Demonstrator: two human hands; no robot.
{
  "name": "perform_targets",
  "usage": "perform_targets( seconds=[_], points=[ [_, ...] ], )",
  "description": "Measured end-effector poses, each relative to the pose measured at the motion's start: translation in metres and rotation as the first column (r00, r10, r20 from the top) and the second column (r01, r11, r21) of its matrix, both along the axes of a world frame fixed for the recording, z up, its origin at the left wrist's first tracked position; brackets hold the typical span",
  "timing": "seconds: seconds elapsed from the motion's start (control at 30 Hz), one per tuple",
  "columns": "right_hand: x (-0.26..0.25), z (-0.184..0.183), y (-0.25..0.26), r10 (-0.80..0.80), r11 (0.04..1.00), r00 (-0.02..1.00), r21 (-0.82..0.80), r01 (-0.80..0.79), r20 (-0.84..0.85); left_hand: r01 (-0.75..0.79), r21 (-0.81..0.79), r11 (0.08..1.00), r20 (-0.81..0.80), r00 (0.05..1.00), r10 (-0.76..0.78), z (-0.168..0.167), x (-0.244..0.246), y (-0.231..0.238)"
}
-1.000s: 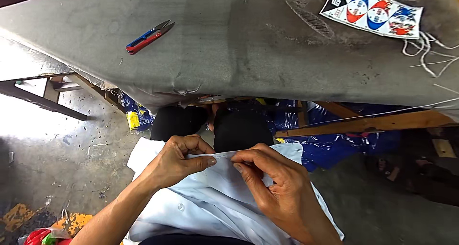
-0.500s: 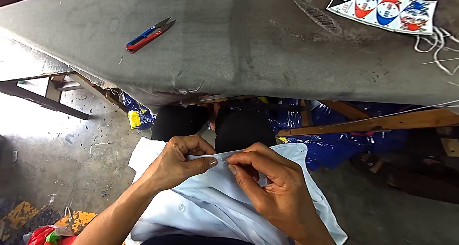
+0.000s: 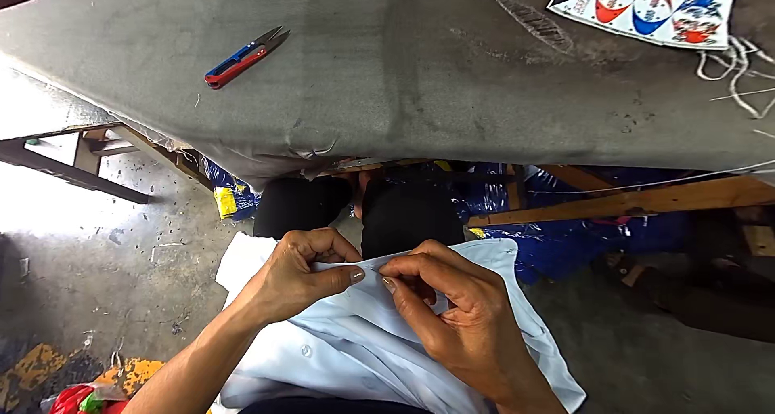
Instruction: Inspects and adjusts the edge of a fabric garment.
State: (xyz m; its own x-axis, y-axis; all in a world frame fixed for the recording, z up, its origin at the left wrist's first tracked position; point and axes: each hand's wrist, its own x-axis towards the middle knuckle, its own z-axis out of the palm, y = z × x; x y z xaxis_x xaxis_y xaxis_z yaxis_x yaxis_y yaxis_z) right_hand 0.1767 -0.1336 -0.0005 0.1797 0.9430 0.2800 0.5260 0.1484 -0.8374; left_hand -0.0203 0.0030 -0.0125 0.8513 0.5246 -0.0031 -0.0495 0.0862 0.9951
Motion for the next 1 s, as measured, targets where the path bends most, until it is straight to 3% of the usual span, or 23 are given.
perform_targets(
  seconds=[1.0],
  points=[
    [-0.0004,-0.0008,-0.0012,0.017,1.000,1.000,-0.020,-0.018,-0.018,-0.003,0.045,0.999,-0.027,1.000,0.004,0.0040,-0.0005,-0.0009]
  ],
)
